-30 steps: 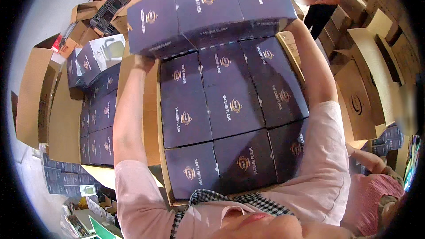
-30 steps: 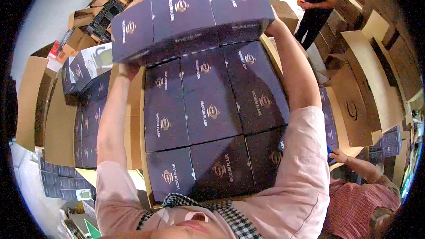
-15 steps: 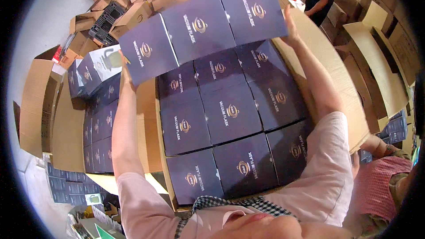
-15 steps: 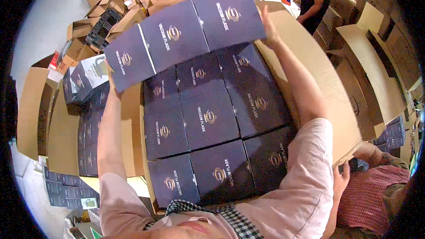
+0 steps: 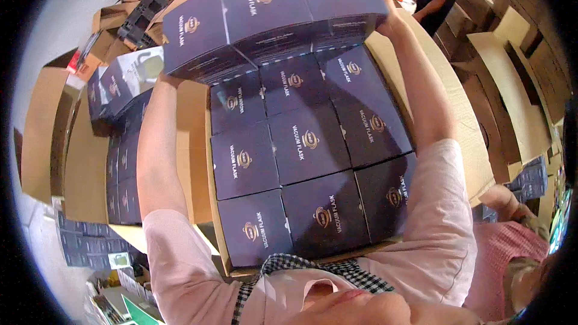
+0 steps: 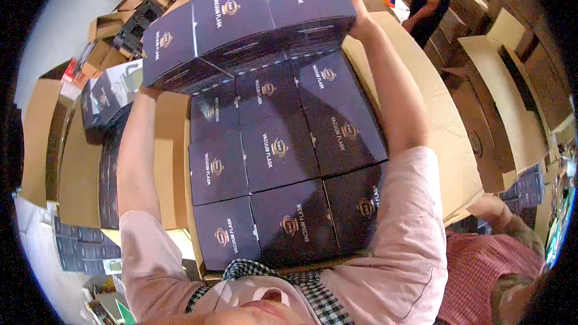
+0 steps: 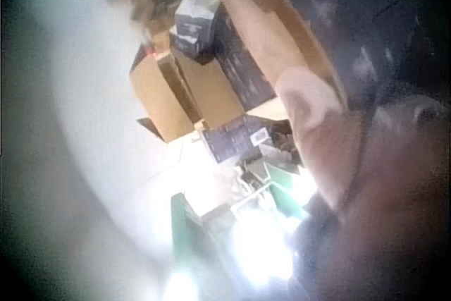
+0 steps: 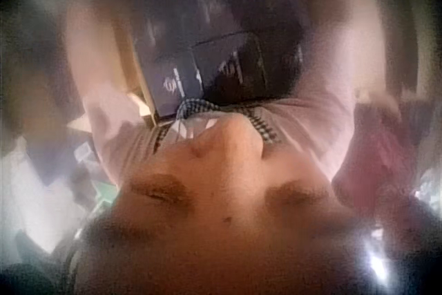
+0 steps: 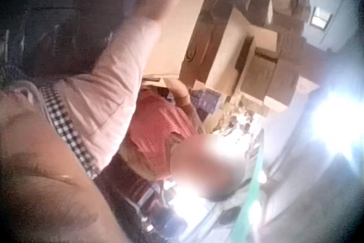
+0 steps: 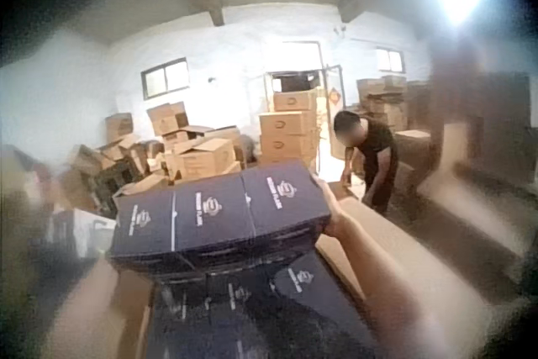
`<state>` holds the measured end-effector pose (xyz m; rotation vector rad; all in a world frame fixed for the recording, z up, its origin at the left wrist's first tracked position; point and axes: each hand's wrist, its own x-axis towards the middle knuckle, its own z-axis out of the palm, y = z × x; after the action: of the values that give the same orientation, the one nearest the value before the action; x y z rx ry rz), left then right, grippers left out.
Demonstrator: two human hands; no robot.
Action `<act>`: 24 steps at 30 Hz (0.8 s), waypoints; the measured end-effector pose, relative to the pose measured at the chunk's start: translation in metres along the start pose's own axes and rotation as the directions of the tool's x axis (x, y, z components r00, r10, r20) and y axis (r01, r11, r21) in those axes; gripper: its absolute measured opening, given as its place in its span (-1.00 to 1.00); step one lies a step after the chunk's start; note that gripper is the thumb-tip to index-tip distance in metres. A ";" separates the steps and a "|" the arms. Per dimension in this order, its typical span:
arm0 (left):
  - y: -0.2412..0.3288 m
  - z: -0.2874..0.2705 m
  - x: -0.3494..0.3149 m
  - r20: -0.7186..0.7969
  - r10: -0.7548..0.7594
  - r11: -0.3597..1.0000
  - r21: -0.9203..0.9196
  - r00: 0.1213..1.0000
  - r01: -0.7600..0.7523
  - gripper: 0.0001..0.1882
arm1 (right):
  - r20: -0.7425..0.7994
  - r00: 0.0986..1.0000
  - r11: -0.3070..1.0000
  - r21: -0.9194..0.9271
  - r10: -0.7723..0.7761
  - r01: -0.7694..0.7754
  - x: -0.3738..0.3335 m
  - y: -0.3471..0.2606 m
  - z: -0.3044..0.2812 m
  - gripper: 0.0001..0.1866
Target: The person organizes smaller product boxes into larger shipping cartons and then individually packs items into product boxes by placing an object inside and closing the lid.
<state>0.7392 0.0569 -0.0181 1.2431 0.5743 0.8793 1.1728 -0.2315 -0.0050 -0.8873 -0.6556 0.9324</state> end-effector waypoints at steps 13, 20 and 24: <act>-0.015 -0.007 -0.009 0.013 0.049 0.995 0.084 0.999 -0.050 -0.23 | 0.390 0.562 -0.341 -0.920 -0.730 0.196 -0.108 0.050 0.065 -0.14; -0.050 -0.038 0.052 0.106 0.066 0.995 0.069 0.992 -0.074 -0.12 | 0.610 0.583 -0.385 -0.792 -0.537 0.474 -0.134 0.188 0.259 -0.07; -0.059 -0.015 0.059 0.178 0.128 0.983 0.108 0.976 -0.148 0.07 | 0.528 0.504 -0.505 -0.841 -0.684 0.195 -0.089 0.208 0.278 -0.13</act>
<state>0.7754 0.1092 -0.0742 1.4667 0.4121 0.8532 0.8285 -0.1486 -0.0578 -1.7700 -1.3676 -1.1624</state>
